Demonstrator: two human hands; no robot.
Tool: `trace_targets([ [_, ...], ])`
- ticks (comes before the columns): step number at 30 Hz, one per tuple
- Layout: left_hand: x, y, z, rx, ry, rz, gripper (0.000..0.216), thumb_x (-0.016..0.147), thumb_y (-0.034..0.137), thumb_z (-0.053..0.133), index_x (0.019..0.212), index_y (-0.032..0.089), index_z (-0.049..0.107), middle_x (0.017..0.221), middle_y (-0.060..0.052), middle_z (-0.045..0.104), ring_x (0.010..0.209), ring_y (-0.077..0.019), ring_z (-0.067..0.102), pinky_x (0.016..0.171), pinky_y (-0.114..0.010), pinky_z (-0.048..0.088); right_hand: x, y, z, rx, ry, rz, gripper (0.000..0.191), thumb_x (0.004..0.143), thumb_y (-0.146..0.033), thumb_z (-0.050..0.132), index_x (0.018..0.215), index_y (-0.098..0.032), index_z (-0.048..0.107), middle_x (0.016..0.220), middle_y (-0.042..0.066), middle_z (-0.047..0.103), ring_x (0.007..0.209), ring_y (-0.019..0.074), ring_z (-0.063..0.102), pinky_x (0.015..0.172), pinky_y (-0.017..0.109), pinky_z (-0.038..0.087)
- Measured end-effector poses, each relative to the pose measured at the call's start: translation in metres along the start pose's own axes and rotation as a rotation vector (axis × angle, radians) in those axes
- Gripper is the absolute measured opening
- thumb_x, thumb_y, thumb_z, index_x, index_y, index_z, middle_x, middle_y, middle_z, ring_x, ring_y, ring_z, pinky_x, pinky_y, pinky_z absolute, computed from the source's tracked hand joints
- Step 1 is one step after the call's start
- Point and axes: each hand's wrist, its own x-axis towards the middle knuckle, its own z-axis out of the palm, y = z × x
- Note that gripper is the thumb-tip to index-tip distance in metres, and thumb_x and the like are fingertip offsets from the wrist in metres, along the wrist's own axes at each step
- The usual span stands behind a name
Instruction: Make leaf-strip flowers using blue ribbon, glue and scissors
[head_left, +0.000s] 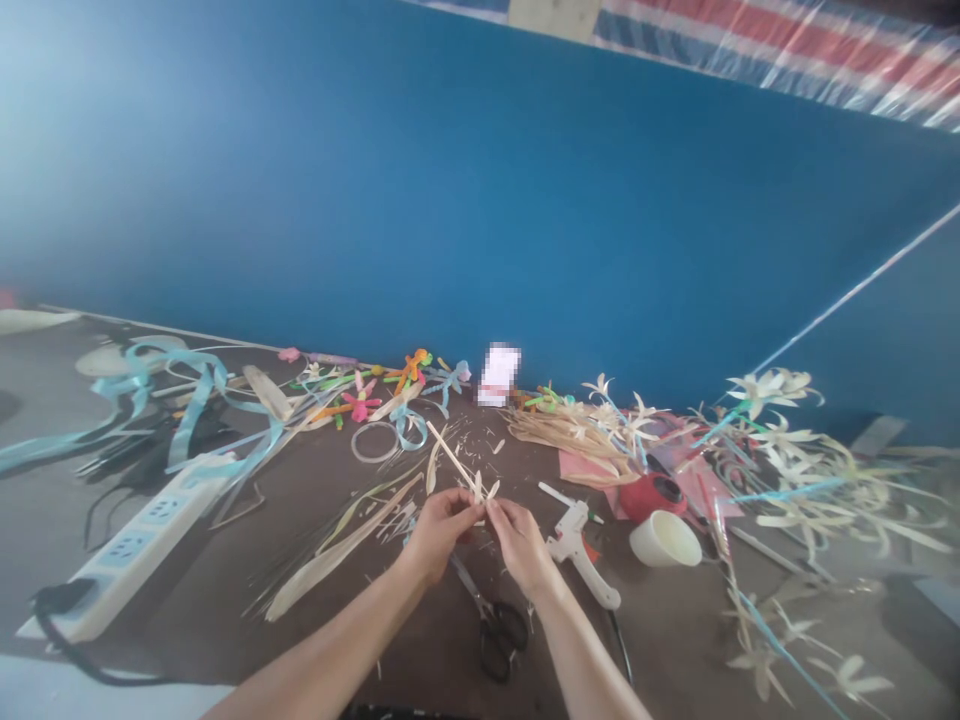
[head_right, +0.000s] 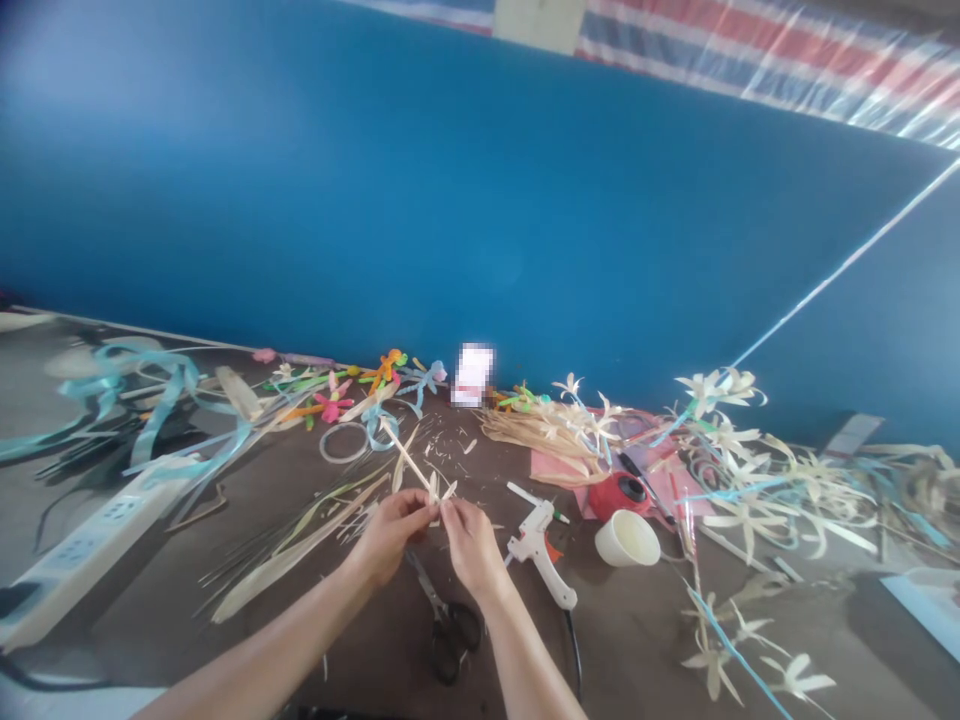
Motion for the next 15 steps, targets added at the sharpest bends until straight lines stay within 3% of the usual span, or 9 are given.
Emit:
trace_targets([
  [3, 0.0, -0.001, -0.001, 0.052, -0.038, 0.019, 0.025, 0.063, 0.039, 0.061, 0.064, 0.014, 0.055, 0.055, 0.002, 0.052, 0.046, -0.0081, 0.046, 0.044, -0.019, 0.037, -0.001, 0.004, 0.004, 0.136, 0.033, 0.119, 0.034, 0.076, -0.044, 0.044, 0.058, -0.016, 0.049, 0.052, -0.004, 0.04, 0.05, 0.01, 0.037, 0.046, 0.02, 0.027],
  [7, -0.001, 0.003, -0.005, 0.231, -0.078, 0.146, 0.022, 0.068, 0.037, 0.056, 0.064, 0.015, 0.056, 0.056, 0.0, 0.054, 0.053, -0.0114, 0.049, 0.048, -0.02, 0.037, -0.002, 0.007, 0.01, 0.497, 0.019, 0.449, 0.028, 0.069, -0.041, 0.053, 0.056, -0.018, 0.043, 0.045, -0.008, 0.032, 0.037, 0.0054, 0.024, 0.035, 0.018, 0.015],
  [11, -0.005, 0.015, -0.009, 0.341, -0.117, 0.232, 0.017, 0.067, 0.032, 0.057, 0.061, 0.016, 0.057, 0.056, 0.0, 0.053, 0.054, -0.0119, 0.047, 0.051, -0.021, 0.036, -0.003, 0.007, 0.012, 0.739, -0.097, 0.685, 0.031, 0.068, -0.038, 0.05, 0.049, -0.019, 0.033, 0.037, -0.011, 0.023, 0.031, 0.0031, 0.011, 0.032, 0.017, 0.008],
  [15, -0.01, 0.028, -0.012, 0.368, -0.153, 0.236, 0.017, 0.067, 0.03, 0.057, 0.059, 0.016, 0.056, 0.056, 0.0, 0.051, 0.055, -0.0119, 0.045, 0.053, -0.02, 0.035, -0.004, 0.002, 0.009, 0.79, -0.248, 0.768, 0.031, 0.069, -0.037, 0.044, 0.046, -0.02, 0.03, 0.033, -0.012, 0.019, 0.029, 0.0033, 0.008, 0.03, 0.017, 0.008],
])
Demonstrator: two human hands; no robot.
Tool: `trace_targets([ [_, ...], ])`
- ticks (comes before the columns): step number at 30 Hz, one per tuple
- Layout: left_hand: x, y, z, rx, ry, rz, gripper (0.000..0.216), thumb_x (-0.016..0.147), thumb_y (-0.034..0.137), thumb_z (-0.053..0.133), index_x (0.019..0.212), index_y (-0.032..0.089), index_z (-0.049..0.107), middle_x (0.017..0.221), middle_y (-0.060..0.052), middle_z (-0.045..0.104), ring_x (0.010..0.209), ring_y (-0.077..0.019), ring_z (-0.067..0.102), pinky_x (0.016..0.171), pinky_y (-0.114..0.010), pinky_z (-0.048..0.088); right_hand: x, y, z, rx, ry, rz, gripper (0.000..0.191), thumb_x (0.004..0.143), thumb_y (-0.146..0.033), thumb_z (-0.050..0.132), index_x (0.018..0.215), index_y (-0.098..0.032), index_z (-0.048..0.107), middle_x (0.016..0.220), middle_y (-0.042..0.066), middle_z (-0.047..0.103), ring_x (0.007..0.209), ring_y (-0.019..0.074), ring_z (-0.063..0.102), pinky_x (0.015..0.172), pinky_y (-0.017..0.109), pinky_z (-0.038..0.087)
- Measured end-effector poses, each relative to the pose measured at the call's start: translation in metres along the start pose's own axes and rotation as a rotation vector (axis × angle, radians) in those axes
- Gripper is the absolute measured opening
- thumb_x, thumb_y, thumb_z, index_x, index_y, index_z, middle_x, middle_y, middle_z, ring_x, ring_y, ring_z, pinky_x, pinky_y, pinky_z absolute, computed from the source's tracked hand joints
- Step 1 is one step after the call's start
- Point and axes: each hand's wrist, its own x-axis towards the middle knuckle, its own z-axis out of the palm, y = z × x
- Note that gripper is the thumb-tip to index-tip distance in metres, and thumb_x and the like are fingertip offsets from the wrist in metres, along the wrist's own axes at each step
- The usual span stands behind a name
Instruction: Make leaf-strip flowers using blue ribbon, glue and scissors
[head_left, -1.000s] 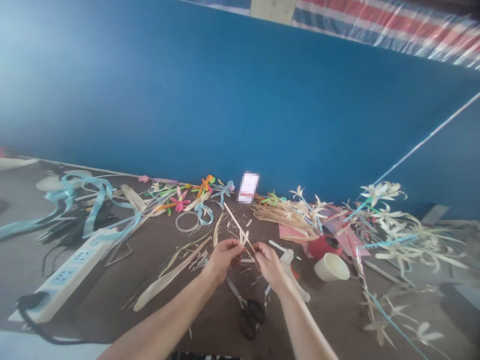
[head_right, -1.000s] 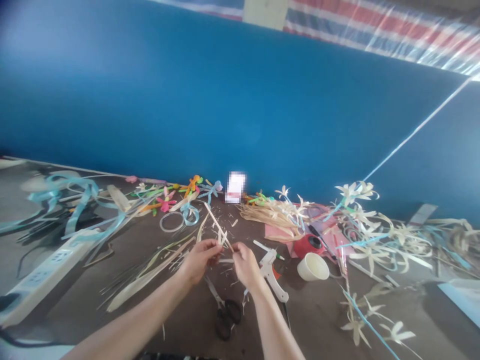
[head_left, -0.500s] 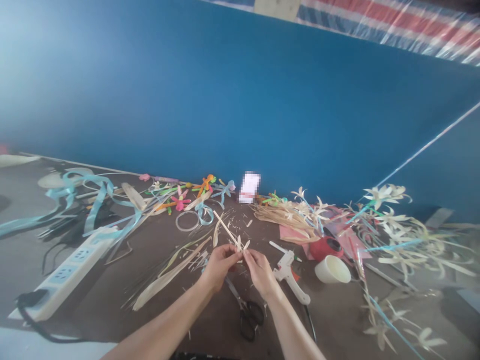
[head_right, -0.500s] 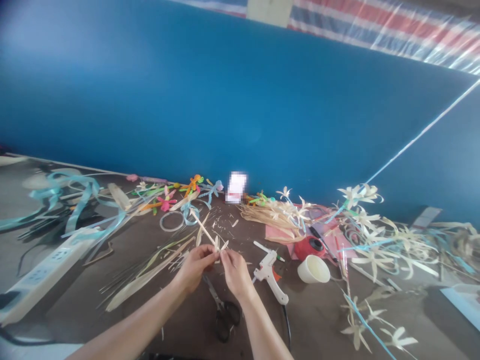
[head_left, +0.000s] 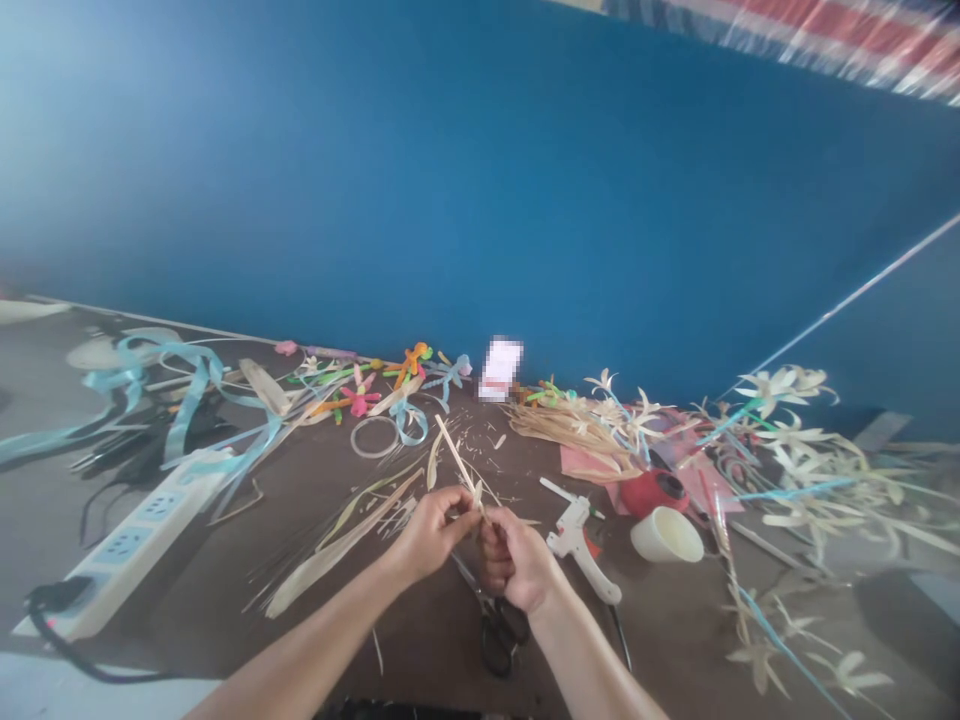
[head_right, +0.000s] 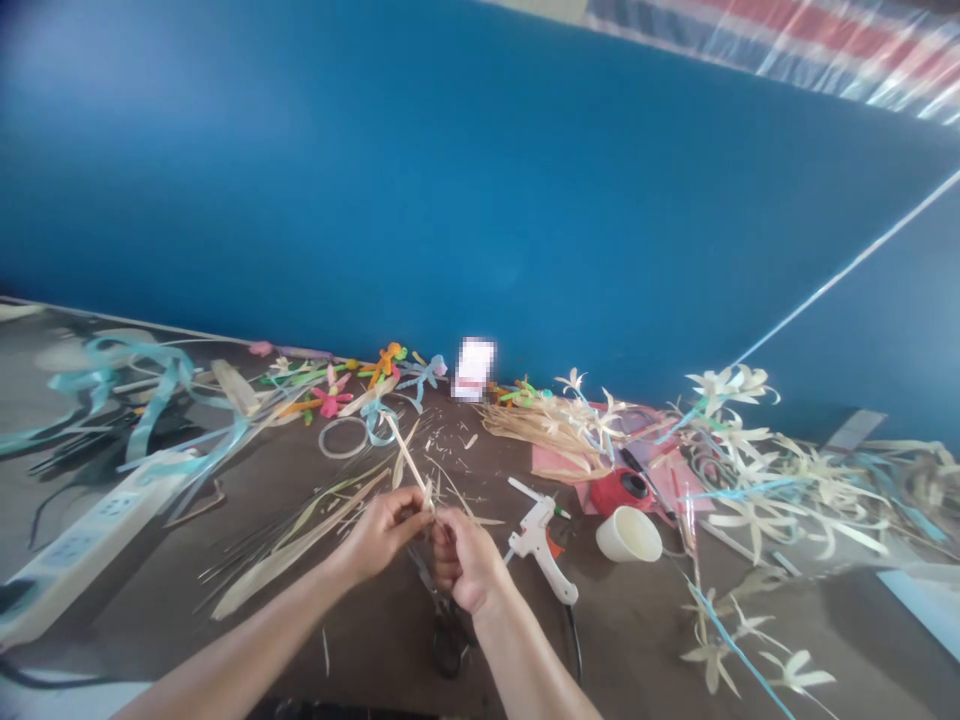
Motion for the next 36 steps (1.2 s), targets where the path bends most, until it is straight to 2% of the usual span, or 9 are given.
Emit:
trace_targets([
  [10, -0.005, 0.01, -0.01, 0.064, -0.078, 0.01, 0.017, 0.068, 0.029, 0.056, 0.058, 0.016, 0.056, 0.053, 0.001, 0.048, 0.053, -0.0114, 0.042, 0.049, -0.02, 0.032, -0.014, -0.006, -0.001, 0.067, -0.19, 0.053, 0.024, 0.07, -0.03, 0.04, 0.048, -0.019, 0.033, 0.033, -0.012, 0.02, 0.028, 0.0032, 0.008, 0.03, 0.017, 0.011],
  [15, -0.006, 0.006, -0.011, 0.004, -0.092, -0.02, 0.015, 0.067, 0.028, 0.058, 0.059, 0.015, 0.058, 0.054, 0.001, 0.05, 0.054, -0.0117, 0.045, 0.051, -0.021, 0.035, -0.023, -0.02, -0.011, 0.091, -0.21, 0.046, 0.027, 0.071, -0.033, 0.042, 0.049, -0.019, 0.033, 0.033, -0.012, 0.018, 0.029, 0.0033, 0.007, 0.03, 0.017, 0.011],
  [17, -0.007, 0.003, -0.015, -0.089, -0.082, -0.074, 0.015, 0.064, 0.029, 0.061, 0.059, 0.015, 0.058, 0.054, 0.001, 0.051, 0.052, -0.0112, 0.046, 0.052, -0.021, 0.036, -0.029, -0.035, -0.02, 0.102, -0.172, -0.035, 0.027, 0.07, -0.032, 0.043, 0.049, -0.02, 0.03, 0.035, -0.012, 0.017, 0.03, 0.0035, 0.007, 0.03, 0.017, 0.01],
  [20, -0.009, -0.002, -0.018, -0.274, -0.041, -0.201, 0.018, 0.062, 0.031, 0.064, 0.059, 0.015, 0.056, 0.055, 0.002, 0.051, 0.049, -0.0092, 0.046, 0.051, -0.022, 0.039, -0.033, -0.053, -0.033, 0.091, -0.02, -0.335, 0.028, 0.072, -0.034, 0.045, 0.051, -0.02, 0.032, 0.039, -0.012, 0.016, 0.033, 0.0044, 0.008, 0.032, 0.018, 0.011],
  [23, -0.01, -0.003, -0.016, -0.424, -0.057, -0.31, 0.02, 0.059, 0.029, 0.067, 0.061, 0.014, 0.055, 0.057, 0.001, 0.053, 0.048, -0.0078, 0.047, 0.05, -0.022, 0.042, -0.028, -0.05, -0.032, -0.137, 0.149, -0.495, 0.024, 0.074, -0.04, 0.047, 0.061, -0.019, 0.044, 0.043, -0.011, 0.02, 0.034, 0.0041, 0.013, 0.034, 0.018, 0.012],
  [26, -0.009, -0.002, -0.009, -0.504, -0.094, -0.355, 0.018, 0.059, 0.026, 0.068, 0.063, 0.013, 0.056, 0.057, 0.001, 0.053, 0.047, -0.0066, 0.047, 0.049, -0.02, 0.042, -0.023, -0.033, -0.019, -0.483, 0.206, -0.563, 0.019, 0.074, -0.037, 0.048, 0.076, -0.018, 0.054, 0.046, -0.009, 0.031, 0.037, 0.005, 0.022, 0.038, 0.018, 0.018],
  [31, -0.007, -0.005, -0.006, -0.48, -0.078, -0.397, 0.017, 0.056, 0.023, 0.07, 0.064, 0.012, 0.06, 0.055, 0.002, 0.054, 0.044, -0.0056, 0.046, 0.045, -0.019, 0.041, -0.033, -0.026, -0.002, -0.886, 0.051, -0.68, 0.018, 0.073, -0.017, 0.043, 0.081, -0.021, 0.059, 0.062, -0.004, 0.052, 0.058, 0.0114, 0.044, 0.057, 0.022, 0.033],
  [34, -0.007, -0.008, -0.008, -0.465, -0.085, -0.429, 0.017, 0.055, 0.023, 0.071, 0.063, 0.012, 0.06, 0.054, 0.002, 0.054, 0.046, -0.0063, 0.046, 0.044, -0.019, 0.041, -0.04, -0.031, -0.003, -0.933, -0.02, -0.685, 0.021, 0.073, -0.014, 0.042, 0.083, -0.02, 0.06, 0.069, -0.002, 0.055, 0.065, 0.0129, 0.046, 0.061, 0.023, 0.033],
  [36, -0.007, -0.009, -0.009, -0.452, -0.096, -0.435, 0.017, 0.055, 0.023, 0.07, 0.062, 0.012, 0.06, 0.052, 0.002, 0.052, 0.046, -0.0064, 0.046, 0.044, -0.02, 0.04, -0.04, -0.033, -0.006, -0.905, -0.012, -0.659, 0.018, 0.076, -0.02, 0.044, 0.082, -0.019, 0.061, 0.064, -0.002, 0.052, 0.06, 0.0117, 0.043, 0.057, 0.022, 0.032],
])
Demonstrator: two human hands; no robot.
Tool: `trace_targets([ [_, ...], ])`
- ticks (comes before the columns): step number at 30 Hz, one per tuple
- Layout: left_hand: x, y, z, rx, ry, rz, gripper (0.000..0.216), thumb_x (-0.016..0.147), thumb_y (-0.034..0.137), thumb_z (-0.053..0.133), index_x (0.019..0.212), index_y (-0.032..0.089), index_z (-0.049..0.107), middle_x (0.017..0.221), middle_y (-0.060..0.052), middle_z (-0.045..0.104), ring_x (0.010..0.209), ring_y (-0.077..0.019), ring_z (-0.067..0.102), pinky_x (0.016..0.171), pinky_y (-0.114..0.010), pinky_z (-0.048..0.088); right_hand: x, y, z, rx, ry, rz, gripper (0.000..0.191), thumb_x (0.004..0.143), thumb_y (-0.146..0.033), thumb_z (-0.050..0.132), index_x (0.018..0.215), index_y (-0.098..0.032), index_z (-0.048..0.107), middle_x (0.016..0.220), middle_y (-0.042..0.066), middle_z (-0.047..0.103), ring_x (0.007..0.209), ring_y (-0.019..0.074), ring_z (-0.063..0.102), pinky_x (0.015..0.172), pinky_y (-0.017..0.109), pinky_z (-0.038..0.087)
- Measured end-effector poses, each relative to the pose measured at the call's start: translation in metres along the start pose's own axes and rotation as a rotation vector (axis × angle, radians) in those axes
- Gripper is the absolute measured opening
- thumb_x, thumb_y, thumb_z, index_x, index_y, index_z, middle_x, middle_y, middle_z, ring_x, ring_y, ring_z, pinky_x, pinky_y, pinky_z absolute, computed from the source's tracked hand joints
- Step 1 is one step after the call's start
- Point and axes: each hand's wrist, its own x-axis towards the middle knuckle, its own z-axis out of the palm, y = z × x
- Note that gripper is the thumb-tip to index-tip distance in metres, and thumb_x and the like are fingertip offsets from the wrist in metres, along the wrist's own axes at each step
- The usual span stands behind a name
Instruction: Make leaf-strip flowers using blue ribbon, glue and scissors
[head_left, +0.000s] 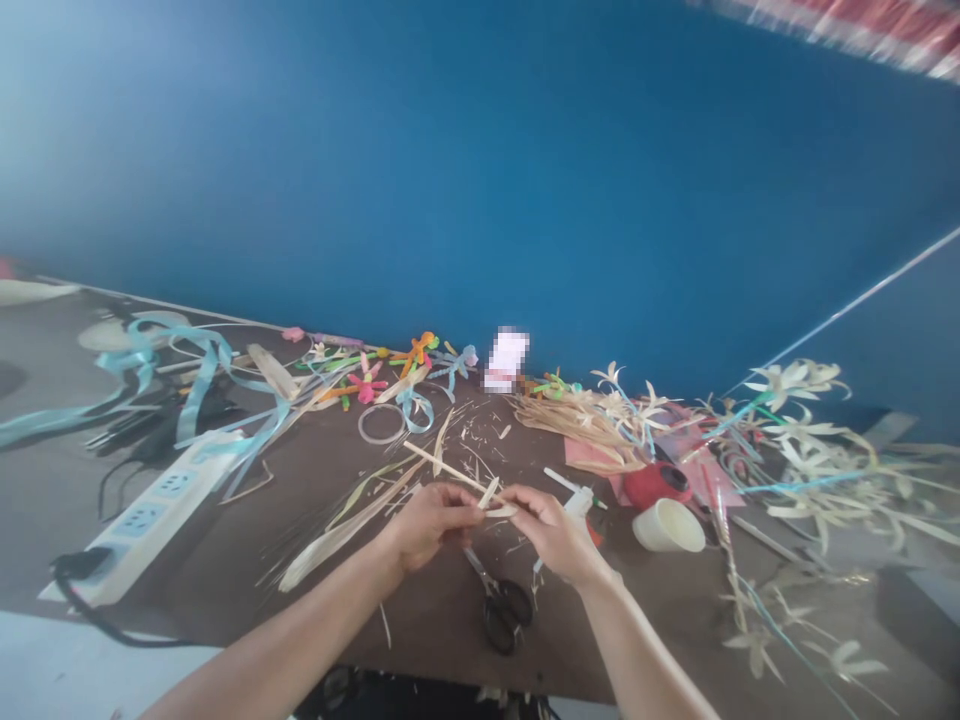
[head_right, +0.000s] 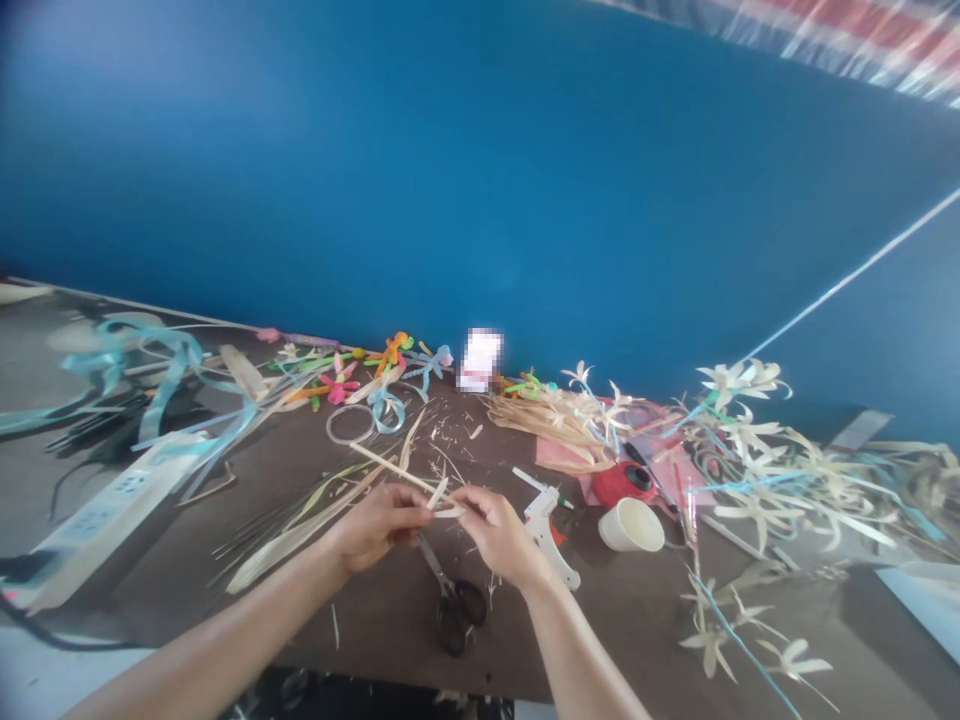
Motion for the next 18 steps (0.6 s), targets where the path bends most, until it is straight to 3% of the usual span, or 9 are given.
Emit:
trace_targets([
  [4, -0.002, 0.001, 0.003, 0.03, -0.024, 0.002, 0.016, 0.055, 0.024, 0.07, 0.058, 0.011, 0.061, 0.052, 0.001, 0.053, 0.047, -0.007, 0.046, 0.043, -0.02, 0.04, 0.002, 0.005, -0.003, 0.127, -0.036, 0.129, 0.032, 0.08, -0.039, 0.042, 0.071, -0.016, 0.062, 0.05, -0.004, 0.039, 0.046, 0.0081, 0.029, 0.044, 0.021, 0.021],
  [8, -0.003, 0.0, 0.006, 0.078, -0.004, 0.023, 0.017, 0.055, 0.026, 0.07, 0.058, 0.011, 0.062, 0.053, 0.001, 0.054, 0.047, -0.0081, 0.047, 0.045, -0.02, 0.04, 0.004, -0.004, -0.005, 0.184, -0.112, 0.156, 0.052, 0.08, -0.052, 0.031, 0.062, -0.013, 0.061, 0.048, -0.003, 0.037, 0.045, 0.0079, 0.026, 0.044, 0.024, 0.02],
  [11, -0.002, -0.003, 0.007, 0.117, 0.036, 0.072, 0.017, 0.055, 0.025, 0.07, 0.056, 0.012, 0.059, 0.048, 0.002, 0.052, 0.043, -0.0077, 0.046, 0.043, -0.02, 0.038, 0.005, -0.009, -0.002, 0.0, -0.124, 0.052, 0.043, 0.078, -0.048, 0.041, 0.06, -0.015, 0.06, 0.05, -0.003, 0.039, 0.048, 0.0084, 0.029, 0.046, 0.023, 0.023],
  [14, -0.002, -0.006, 0.007, 0.164, 0.034, 0.103, 0.016, 0.057, 0.024, 0.068, 0.056, 0.012, 0.058, 0.047, 0.002, 0.051, 0.042, -0.0077, 0.045, 0.044, -0.021, 0.038, 0.007, -0.006, 0.005, -0.209, -0.03, -0.021, 0.034, 0.075, -0.041, 0.048, 0.054, -0.016, 0.057, 0.049, -0.004, 0.035, 0.049, 0.0084, 0.029, 0.047, 0.021, 0.023],
  [18, -0.005, -0.004, 0.006, 0.257, 0.003, 0.172, 0.015, 0.061, 0.026, 0.065, 0.062, 0.012, 0.059, 0.051, 0.002, 0.052, 0.048, -0.0088, 0.046, 0.049, -0.022, 0.04, 0.006, 0.003, 0.015, -0.177, 0.038, 0.034, 0.035, 0.076, -0.039, 0.047, 0.05, -0.016, 0.054, 0.046, -0.005, 0.031, 0.046, 0.0075, 0.028, 0.045, 0.02, 0.02],
])
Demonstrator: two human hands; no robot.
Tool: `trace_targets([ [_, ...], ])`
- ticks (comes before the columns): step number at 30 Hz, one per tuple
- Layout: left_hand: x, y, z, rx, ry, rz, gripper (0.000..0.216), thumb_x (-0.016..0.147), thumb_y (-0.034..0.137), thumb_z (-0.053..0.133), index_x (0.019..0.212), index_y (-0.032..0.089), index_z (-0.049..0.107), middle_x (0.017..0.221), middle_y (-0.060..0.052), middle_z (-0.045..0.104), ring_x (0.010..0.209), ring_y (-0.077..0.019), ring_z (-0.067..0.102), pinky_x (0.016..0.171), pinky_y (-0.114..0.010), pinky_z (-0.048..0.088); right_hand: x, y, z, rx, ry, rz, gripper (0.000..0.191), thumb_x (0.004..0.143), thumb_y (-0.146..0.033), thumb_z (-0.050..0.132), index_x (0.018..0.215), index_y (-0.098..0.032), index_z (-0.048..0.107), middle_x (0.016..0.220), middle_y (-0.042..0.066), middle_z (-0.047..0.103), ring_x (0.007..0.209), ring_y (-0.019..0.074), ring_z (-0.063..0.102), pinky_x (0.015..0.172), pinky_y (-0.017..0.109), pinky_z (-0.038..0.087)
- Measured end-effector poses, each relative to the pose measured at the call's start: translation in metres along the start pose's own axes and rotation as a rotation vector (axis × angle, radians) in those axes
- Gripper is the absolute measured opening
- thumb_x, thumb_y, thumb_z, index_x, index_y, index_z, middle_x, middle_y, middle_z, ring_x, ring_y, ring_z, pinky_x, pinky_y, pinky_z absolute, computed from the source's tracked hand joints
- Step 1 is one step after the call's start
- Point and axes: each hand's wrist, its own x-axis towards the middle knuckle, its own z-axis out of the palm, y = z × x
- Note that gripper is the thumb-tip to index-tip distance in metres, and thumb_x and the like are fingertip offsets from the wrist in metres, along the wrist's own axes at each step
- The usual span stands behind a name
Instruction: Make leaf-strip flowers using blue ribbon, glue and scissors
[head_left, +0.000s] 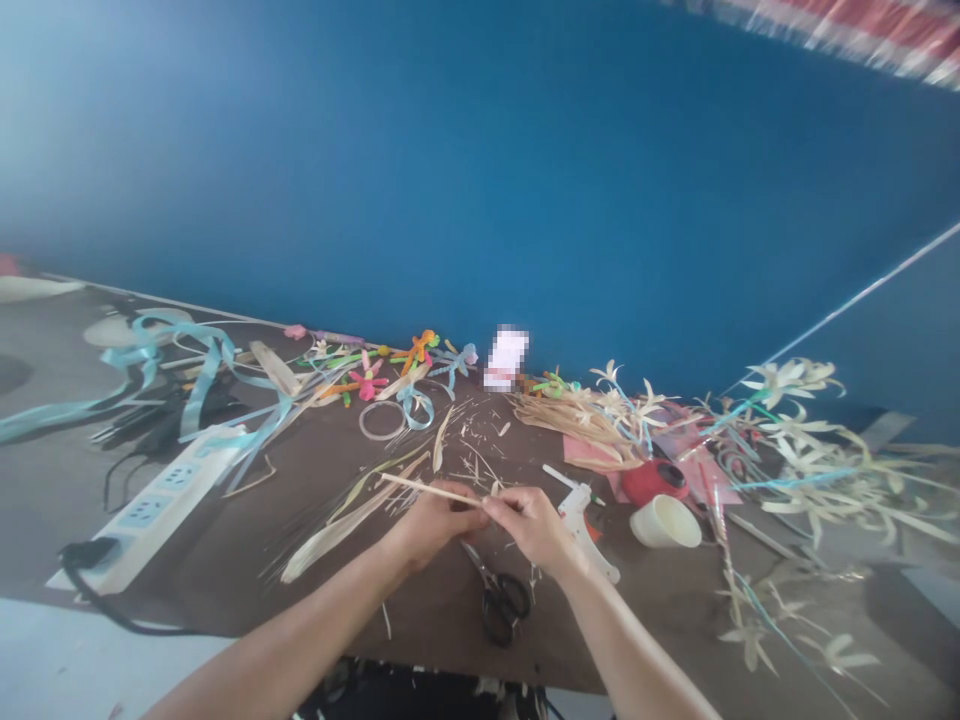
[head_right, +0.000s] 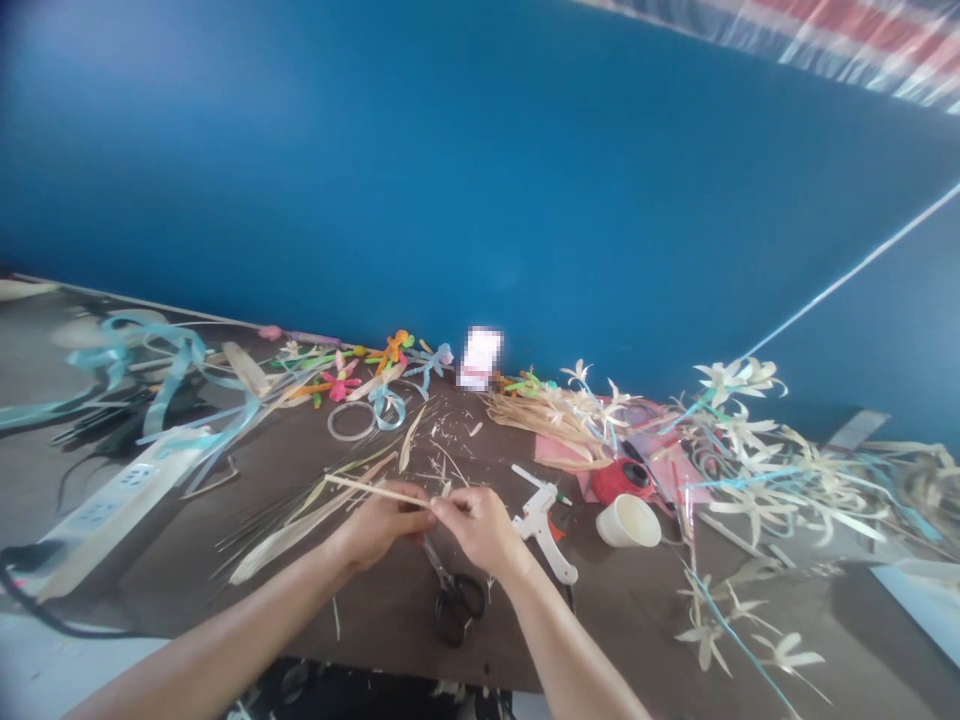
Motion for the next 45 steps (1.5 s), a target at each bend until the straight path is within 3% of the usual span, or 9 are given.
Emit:
trace_targets([
  [8, -0.005, 0.021, -0.013, 0.331, -0.205, 0.152, 0.011, 0.066, 0.02, 0.06, 0.059, 0.012, 0.056, 0.053, 0.004, 0.048, 0.051, -0.0067, 0.039, 0.049, -0.018, 0.032, -0.006, 0.0, 0.003, 0.47, -0.152, 0.223, 0.036, 0.071, -0.041, 0.055, 0.047, -0.015, 0.055, 0.04, -0.005, 0.042, 0.038, 0.0053, 0.031, 0.042, 0.021, 0.019],
  [14, -0.005, 0.016, -0.017, 0.264, -0.235, 0.104, 0.011, 0.064, 0.023, 0.063, 0.063, 0.012, 0.06, 0.056, 0.002, 0.053, 0.053, -0.0078, 0.045, 0.052, -0.02, 0.035, -0.004, 0.006, -0.007, 0.806, -0.173, 0.406, 0.027, 0.065, -0.037, 0.063, 0.052, -0.014, 0.055, 0.037, -0.006, 0.041, 0.032, 0.0034, 0.024, 0.035, 0.02, 0.01],
  [18, -0.009, 0.0, -0.014, 0.062, -0.16, -0.041, 0.016, 0.059, 0.027, 0.068, 0.059, 0.012, 0.06, 0.053, 0.001, 0.056, 0.048, -0.0086, 0.049, 0.05, -0.021, 0.038, 0.005, 0.012, -0.035, 1.09, -0.034, 0.333, 0.039, 0.067, -0.045, 0.057, 0.045, -0.016, 0.043, 0.039, -0.009, 0.026, 0.034, 0.0029, 0.013, 0.034, 0.019, 0.009],
  [21, -0.009, -0.006, -0.006, -0.219, -0.02, -0.111, 0.017, 0.057, 0.026, 0.069, 0.059, 0.013, 0.057, 0.055, 0.002, 0.057, 0.046, -0.0076, 0.049, 0.05, -0.022, 0.041, 0.007, 0.013, -0.038, 1.044, 0.112, 0.257, 0.04, 0.071, -0.053, 0.049, 0.058, -0.015, 0.052, 0.043, -0.01, 0.022, 0.036, 0.0032, 0.011, 0.035, 0.018, 0.01],
  [24, -0.006, -0.006, 0.003, -0.391, 0.055, -0.12, 0.017, 0.057, 0.024, 0.07, 0.061, 0.013, 0.058, 0.057, 0.002, 0.057, 0.048, -0.0067, 0.049, 0.05, -0.021, 0.041, 0.0, 0.013, -0.013, 0.904, 0.136, 0.227, 0.031, 0.07, -0.046, 0.055, 0.077, -0.015, 0.056, 0.048, -0.01, 0.023, 0.039, 0.0032, 0.013, 0.037, 0.017, 0.01],
  [27, -0.001, -0.005, 0.007, -0.436, 0.099, -0.098, 0.016, 0.058, 0.023, 0.07, 0.061, 0.013, 0.058, 0.059, 0.002, 0.057, 0.05, -0.0063, 0.049, 0.051, -0.019, 0.04, -0.01, 0.013, 0.014, 0.834, 0.186, 0.189, 0.026, 0.067, -0.038, 0.062, 0.08, -0.017, 0.053, 0.049, -0.009, 0.027, 0.04, 0.0036, 0.017, 0.037, 0.018, 0.012],
  [30, 0.002, -0.01, 0.009, -0.432, 0.105, -0.083, 0.016, 0.058, 0.024, 0.069, 0.062, 0.013, 0.059, 0.058, 0.002, 0.057, 0.051, -0.0065, 0.049, 0.051, -0.02, 0.04, -0.015, 0.016, 0.026, 0.765, 0.243, 0.17, 0.021, 0.067, -0.033, 0.062, 0.076, -0.017, 0.052, 0.048, -0.009, 0.031, 0.04, 0.0039, 0.02, 0.038, 0.018, 0.015],
  [38, 0.005, -0.024, 0.015, -0.276, 0.095, -0.102, 0.021, 0.06, 0.031, 0.067, 0.063, 0.012, 0.057, 0.053, 0.002, 0.054, 0.046, -0.0077, 0.048, 0.049, -0.021, 0.038, -0.008, 0.024, 0.022, 0.743, 0.349, 0.222, 0.023, 0.065, -0.032, 0.062, 0.061, -0.016, 0.047, 0.043, -0.01, 0.026, 0.038, 0.0034, 0.018, 0.037, 0.018, 0.012],
  [45, 0.003, -0.024, 0.01, -0.085, 0.042, 0.053, 0.017, 0.062, 0.03, 0.065, 0.063, 0.013, 0.06, 0.052, 0.002, 0.053, 0.049, -0.0079, 0.047, 0.051, -0.02, 0.037, -0.007, 0.033, 0.024, 1.203, 0.214, 0.424, 0.027, 0.065, -0.026, 0.059, 0.055, -0.02, 0.035, 0.043, -0.012, 0.014, 0.035, 0.0034, 0.007, 0.033, 0.018, 0.01],
])
